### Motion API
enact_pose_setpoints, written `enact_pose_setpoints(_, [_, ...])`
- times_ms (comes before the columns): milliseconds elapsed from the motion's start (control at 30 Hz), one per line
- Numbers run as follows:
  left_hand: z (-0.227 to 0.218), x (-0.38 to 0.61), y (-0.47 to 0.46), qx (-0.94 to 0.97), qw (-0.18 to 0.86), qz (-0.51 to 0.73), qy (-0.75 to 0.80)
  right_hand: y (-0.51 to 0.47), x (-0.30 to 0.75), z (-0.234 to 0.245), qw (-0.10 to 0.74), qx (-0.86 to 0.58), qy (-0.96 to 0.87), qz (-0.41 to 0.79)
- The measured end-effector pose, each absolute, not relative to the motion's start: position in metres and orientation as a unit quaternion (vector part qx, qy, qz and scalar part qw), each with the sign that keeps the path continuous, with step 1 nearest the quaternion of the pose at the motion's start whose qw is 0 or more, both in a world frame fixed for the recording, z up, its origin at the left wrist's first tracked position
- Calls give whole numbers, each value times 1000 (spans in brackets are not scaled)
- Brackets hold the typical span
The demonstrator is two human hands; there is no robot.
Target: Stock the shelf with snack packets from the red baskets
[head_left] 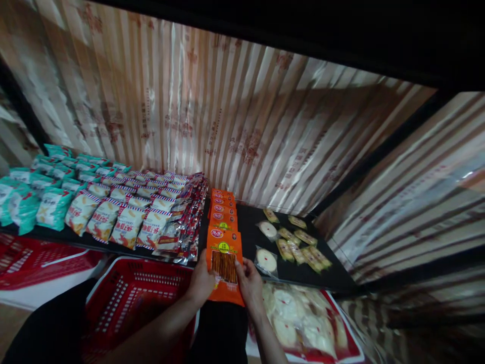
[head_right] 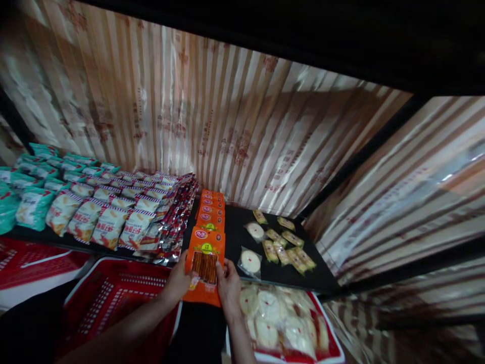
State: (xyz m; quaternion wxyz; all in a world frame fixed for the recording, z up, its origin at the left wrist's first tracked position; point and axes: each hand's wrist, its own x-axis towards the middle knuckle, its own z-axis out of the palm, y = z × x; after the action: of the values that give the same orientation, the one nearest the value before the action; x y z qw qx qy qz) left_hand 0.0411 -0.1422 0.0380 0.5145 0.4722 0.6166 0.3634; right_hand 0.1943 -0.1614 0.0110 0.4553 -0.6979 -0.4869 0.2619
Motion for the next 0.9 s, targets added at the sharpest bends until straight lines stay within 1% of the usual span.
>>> enact_pose_setpoints(167, [31,57,-120,523,463,323,638,-136,205,8,434,-713,-500,229])
enact_pose_setpoints(267, [28,63,-108,558,429,286,650,-124,208,5,399,-739,-506,196])
enact_pose_setpoints(567, [25,69,-96,593,382,251,663,-109,211,3,303,-770,-546,129])
enact_pose_setpoints(733, [25,71,-97,603,368,226,671,-108,212,2,228,-793,-554,109])
enact_pose_setpoints(900, [30,72,-99,616,356,209,671,-107,210,2,208,-787,-575,79])
